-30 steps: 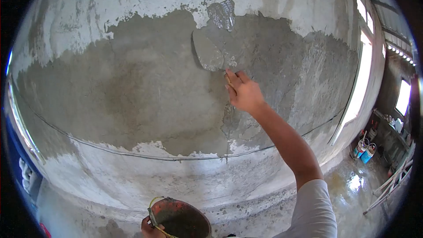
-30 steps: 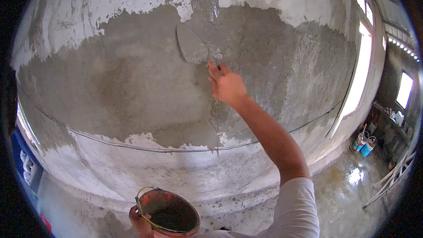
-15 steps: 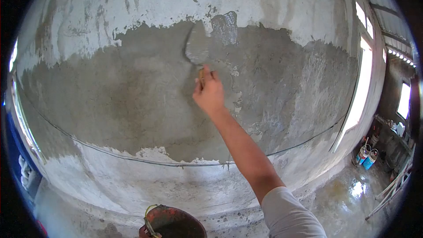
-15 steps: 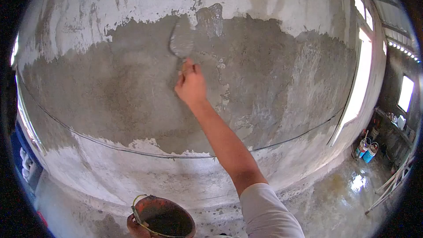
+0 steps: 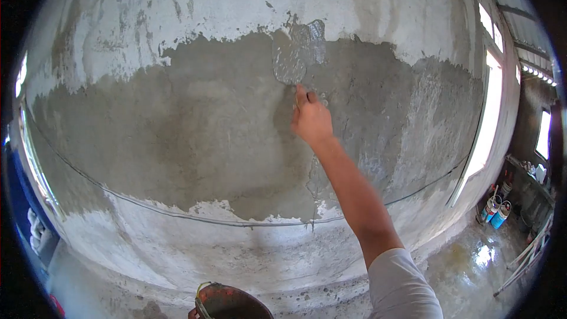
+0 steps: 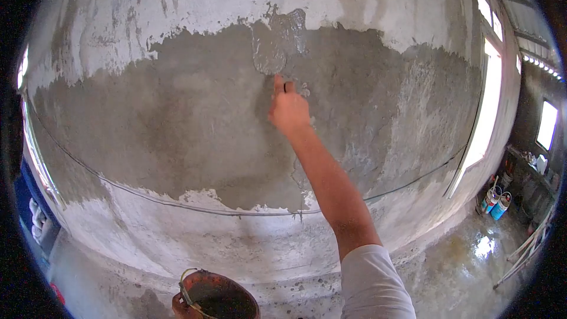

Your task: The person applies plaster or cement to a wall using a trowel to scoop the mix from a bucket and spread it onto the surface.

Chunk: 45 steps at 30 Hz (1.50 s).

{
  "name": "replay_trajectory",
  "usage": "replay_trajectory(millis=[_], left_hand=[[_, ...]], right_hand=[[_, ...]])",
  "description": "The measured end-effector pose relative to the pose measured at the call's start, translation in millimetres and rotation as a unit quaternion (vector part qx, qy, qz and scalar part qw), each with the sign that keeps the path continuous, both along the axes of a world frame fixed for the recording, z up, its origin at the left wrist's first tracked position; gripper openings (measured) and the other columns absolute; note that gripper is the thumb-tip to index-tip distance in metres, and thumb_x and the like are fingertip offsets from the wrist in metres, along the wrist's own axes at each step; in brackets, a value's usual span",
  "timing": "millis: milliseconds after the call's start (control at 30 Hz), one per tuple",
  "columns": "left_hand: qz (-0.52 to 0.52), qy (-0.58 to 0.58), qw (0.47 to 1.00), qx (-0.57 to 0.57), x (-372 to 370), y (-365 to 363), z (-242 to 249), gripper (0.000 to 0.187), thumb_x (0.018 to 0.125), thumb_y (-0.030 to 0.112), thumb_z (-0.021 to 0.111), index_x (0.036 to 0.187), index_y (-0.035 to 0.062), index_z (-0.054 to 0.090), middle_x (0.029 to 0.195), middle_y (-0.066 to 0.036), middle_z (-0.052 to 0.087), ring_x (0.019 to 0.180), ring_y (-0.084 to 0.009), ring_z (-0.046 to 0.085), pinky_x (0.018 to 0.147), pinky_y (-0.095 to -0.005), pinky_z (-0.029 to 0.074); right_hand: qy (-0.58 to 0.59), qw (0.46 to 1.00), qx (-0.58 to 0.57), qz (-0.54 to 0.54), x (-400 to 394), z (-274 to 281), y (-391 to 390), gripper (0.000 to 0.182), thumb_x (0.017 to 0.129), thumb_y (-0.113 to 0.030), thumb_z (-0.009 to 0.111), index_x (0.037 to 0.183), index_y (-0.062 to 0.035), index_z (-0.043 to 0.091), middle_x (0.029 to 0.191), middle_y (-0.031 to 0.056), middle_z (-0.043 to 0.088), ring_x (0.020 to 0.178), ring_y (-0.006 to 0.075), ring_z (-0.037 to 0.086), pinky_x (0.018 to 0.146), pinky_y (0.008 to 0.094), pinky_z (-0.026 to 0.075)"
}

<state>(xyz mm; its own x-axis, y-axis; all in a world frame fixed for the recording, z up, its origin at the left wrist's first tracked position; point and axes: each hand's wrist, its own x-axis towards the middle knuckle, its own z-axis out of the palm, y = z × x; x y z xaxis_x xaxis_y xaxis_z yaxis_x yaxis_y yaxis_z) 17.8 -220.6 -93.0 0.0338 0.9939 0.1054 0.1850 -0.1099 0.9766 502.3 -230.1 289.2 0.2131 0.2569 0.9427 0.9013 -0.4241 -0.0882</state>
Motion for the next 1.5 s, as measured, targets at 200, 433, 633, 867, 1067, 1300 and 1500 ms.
replay_trajectory(millis=[200, 433, 633, 867, 1067, 1300, 1500], left_hand=[[0.006, -0.050, 0.998, -0.027, 4.6, 9.4, -36.7, 0.044, 0.091, 0.016, 0.072, 0.128, -0.0016, 0.056, 0.117, -0.021, 0.068, 0.099, -0.0314, 0.069, 0.084, -0.0398, 0.058], [0.009, -0.108, 0.994, -0.030, 17.4, -1.0, -28.5, 0.053, 0.067, -0.005, 0.061, 0.120, -0.0032, 0.055, 0.092, -0.010, 0.066, 0.074, -0.0172, 0.063, 0.059, -0.0316, 0.050], [-0.004, -0.081, 0.995, -0.063, 31.2, -13.7, -12.0, 0.052, 0.066, -0.007, 0.059, 0.118, -0.0023, 0.056, 0.090, -0.011, 0.067, 0.072, -0.0175, 0.063, 0.059, -0.0307, 0.050], [0.000, -0.164, 0.985, -0.059, 33.8, -12.8, -20.7, 0.054, 0.064, -0.009, 0.058, 0.117, -0.0024, 0.057, 0.093, -0.012, 0.069, 0.075, -0.0196, 0.066, 0.059, -0.0297, 0.050], [0.003, -0.131, 0.990, -0.043, 33.4, -9.0, -21.3, 0.051, 0.068, -0.010, 0.058, 0.118, -0.0023, 0.056, 0.093, -0.012, 0.069, 0.075, -0.0192, 0.066, 0.060, -0.0287, 0.050], [0.029, -0.146, 0.989, 0.001, 36.9, -3.3, -39.8, 0.046, 0.069, -0.008, 0.059, 0.115, -0.0040, 0.054, 0.102, -0.015, 0.065, 0.086, -0.0209, 0.065, 0.069, -0.0322, 0.053], [0.021, -0.137, 0.990, -0.027, 21.7, -7.8, -19.4, 0.051, 0.062, -0.005, 0.064, 0.113, -0.0037, 0.054, 0.100, -0.013, 0.063, 0.086, -0.0227, 0.065, 0.074, -0.0349, 0.056]], right_hand=[[0.043, 0.988, -0.151, 0.012, -16.7, -91.7, -35.7, 0.062, 0.088, -0.014, 0.064, 0.147, -0.0031, 0.046, 0.116, 0.0251, 0.062, 0.089, 0.0435, 0.069, 0.076, 0.0506, 0.059], [-0.069, 0.991, 0.098, 0.063, 24.3, 12.1, -38.1, 0.056, 0.086, -0.011, 0.067, 0.140, -0.0013, 0.055, 0.093, 0.0266, 0.066, 0.085, 0.0438, 0.068, 0.073, 0.0491, 0.057], [-0.034, 0.998, -0.016, 0.054, -6.7, 5.5, 3.5, 0.056, 0.087, -0.011, 0.064, 0.141, -0.0041, 0.052, 0.099, 0.0259, 0.065, 0.086, 0.0448, 0.068, 0.075, 0.0522, 0.057], [-0.016, 0.987, -0.070, 0.144, -16.0, -57.8, -27.9, 0.058, 0.086, -0.012, 0.065, 0.143, -0.0077, 0.053, 0.101, 0.0250, 0.065, 0.085, 0.0439, 0.068, 0.073, 0.0507, 0.058], [-0.020, 0.993, 0.105, 0.043, 36.1, 23.2, -37.2, 0.055, 0.090, -0.014, 0.063, 0.143, -0.0054, 0.051, 0.105, 0.0264, 0.065, 0.085, 0.0442, 0.068, 0.072, 0.0511, 0.058], [-0.057, 0.980, -0.162, 0.099, 2.7, -68.0, -11.9, 0.056, 0.088, -0.015, 0.065, 0.143, -0.0150, 0.055, 0.104, 0.0153, 0.065, 0.077, 0.0393, 0.068, 0.066, 0.0508, 0.058], [-0.062, 0.992, -0.074, 0.080, 47.0, -122.4, -99.6, 0.062, 0.090, -0.016, 0.067, 0.148, -0.0204, 0.049, 0.108, 0.0117, 0.066, 0.078, 0.0360, 0.070, 0.063, 0.0451, 0.059]])
